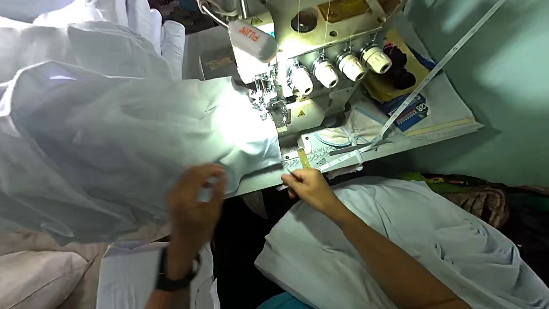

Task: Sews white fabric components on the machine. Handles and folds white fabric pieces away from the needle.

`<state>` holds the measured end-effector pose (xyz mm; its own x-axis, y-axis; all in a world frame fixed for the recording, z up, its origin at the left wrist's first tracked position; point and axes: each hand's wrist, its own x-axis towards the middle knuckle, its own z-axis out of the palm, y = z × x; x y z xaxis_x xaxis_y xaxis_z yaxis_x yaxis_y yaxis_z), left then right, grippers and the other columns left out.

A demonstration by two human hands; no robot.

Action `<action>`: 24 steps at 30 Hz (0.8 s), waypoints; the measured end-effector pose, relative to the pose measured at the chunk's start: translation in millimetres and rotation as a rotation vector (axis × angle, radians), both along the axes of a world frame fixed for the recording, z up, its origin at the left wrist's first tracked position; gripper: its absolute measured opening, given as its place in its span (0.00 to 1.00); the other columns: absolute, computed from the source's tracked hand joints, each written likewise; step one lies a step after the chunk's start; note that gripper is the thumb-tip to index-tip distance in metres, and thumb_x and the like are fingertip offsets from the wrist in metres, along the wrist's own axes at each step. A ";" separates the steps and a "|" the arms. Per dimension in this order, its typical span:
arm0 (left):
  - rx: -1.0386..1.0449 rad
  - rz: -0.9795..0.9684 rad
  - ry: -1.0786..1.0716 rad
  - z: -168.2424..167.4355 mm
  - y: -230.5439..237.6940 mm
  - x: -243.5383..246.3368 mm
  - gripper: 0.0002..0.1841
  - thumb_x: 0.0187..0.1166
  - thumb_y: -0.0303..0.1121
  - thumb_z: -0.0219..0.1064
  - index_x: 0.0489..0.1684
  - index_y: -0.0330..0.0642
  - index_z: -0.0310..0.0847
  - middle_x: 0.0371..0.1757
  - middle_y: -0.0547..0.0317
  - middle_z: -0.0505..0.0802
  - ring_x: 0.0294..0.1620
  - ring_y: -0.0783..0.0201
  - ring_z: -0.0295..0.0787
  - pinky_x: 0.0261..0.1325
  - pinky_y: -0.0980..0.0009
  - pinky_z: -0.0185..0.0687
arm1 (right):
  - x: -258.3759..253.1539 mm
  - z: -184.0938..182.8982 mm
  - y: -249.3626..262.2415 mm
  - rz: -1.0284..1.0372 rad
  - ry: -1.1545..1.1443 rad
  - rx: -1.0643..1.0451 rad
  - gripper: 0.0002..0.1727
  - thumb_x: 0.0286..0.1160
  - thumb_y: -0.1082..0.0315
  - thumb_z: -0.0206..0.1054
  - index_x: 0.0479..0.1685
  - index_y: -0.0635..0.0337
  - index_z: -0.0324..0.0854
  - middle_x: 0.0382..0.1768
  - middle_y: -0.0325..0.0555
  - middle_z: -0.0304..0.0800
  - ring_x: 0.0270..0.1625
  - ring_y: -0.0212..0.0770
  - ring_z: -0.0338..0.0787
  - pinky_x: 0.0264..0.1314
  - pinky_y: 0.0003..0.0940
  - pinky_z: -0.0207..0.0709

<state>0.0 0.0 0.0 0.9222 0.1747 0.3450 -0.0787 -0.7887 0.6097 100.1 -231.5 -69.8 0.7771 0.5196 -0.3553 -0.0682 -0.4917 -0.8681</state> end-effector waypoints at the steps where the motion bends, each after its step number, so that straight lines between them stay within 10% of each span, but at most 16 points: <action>1: -0.125 -0.051 0.036 -20.0 -18.6 -2.3 0.12 0.79 0.29 0.66 0.44 0.24 0.87 0.48 0.42 0.93 0.47 0.65 0.92 0.52 0.70 0.88 | -2.9 -1.4 -5.3 0.100 0.003 -0.137 0.22 0.89 0.60 0.60 0.33 0.70 0.87 0.25 0.49 0.87 0.29 0.40 0.86 0.41 0.40 0.80; 3: -0.332 -0.078 0.120 -48.8 -43.9 -5.8 0.10 0.78 0.27 0.66 0.41 0.27 0.90 0.45 0.48 0.95 0.43 0.72 0.92 0.49 0.77 0.87 | -14.9 -7.1 -7.2 0.150 0.068 -0.253 0.24 0.90 0.56 0.59 0.42 0.73 0.88 0.35 0.59 0.90 0.41 0.52 0.90 0.54 0.54 0.79; 7: -0.609 0.049 0.289 -74.8 -69.0 -8.5 0.09 0.79 0.26 0.66 0.42 0.29 0.90 0.43 0.55 0.94 0.41 0.82 0.88 0.48 0.85 0.82 | -38.9 -34.8 9.7 -0.370 0.241 0.133 0.13 0.85 0.69 0.65 0.30 0.66 0.82 0.16 0.32 0.82 0.16 0.21 0.73 0.23 0.19 0.67; 10: -0.695 0.143 0.355 -86.9 -77.5 -10.5 0.12 0.84 0.28 0.62 0.50 0.27 0.88 0.48 0.53 0.94 0.48 0.81 0.87 0.55 0.82 0.80 | -39.1 -31.0 15.4 -0.554 0.583 0.416 0.15 0.85 0.77 0.60 0.24 0.61 0.77 0.10 0.33 0.80 0.08 0.20 0.67 0.12 0.15 0.60; 14: -1.075 0.194 0.509 -87.5 -85.5 -8.8 0.12 0.88 0.28 0.57 0.56 0.28 0.82 0.48 0.58 0.91 0.49 0.75 0.87 0.55 0.76 0.83 | -42.6 -23.6 12.6 -0.562 0.656 0.509 0.17 0.84 0.79 0.59 0.22 0.60 0.77 0.09 0.35 0.80 0.07 0.21 0.68 0.11 0.15 0.62; 16: -1.206 0.274 0.482 -87.2 -90.8 -6.8 0.05 0.83 0.21 0.61 0.42 0.33 0.84 0.34 0.63 0.92 0.36 0.74 0.91 0.45 0.76 0.89 | -44.7 -24.9 11.1 -0.526 0.619 0.492 0.16 0.87 0.75 0.58 0.25 0.61 0.78 0.10 0.34 0.80 0.08 0.21 0.68 0.11 0.15 0.61; 19: -1.177 0.325 0.406 -87.6 -91.0 -6.6 0.07 0.81 0.18 0.62 0.35 0.36 0.86 0.28 0.67 0.92 0.30 0.77 0.89 0.39 0.80 0.87 | -52.2 -28.1 1.0 -0.279 0.607 0.394 0.20 0.96 0.60 0.39 0.48 0.62 0.75 0.17 0.28 0.74 0.13 0.20 0.65 0.16 0.14 0.60; 24: -1.171 0.366 0.446 -84.2 -88.2 -6.0 0.07 0.78 0.16 0.64 0.31 0.35 0.83 0.30 0.63 0.94 0.31 0.76 0.91 0.41 0.79 0.88 | -63.6 -29.7 0.5 -0.345 0.856 0.491 0.11 0.92 0.70 0.48 0.41 0.61 0.73 0.25 0.36 0.81 0.16 0.24 0.75 0.19 0.16 0.72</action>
<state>-6.0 -88.2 -84.2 0.7523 0.4247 -0.5036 0.4126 0.2923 0.8628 36.5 -231.0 -99.5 0.4989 0.5534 -0.6670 -0.8242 0.0650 -0.5626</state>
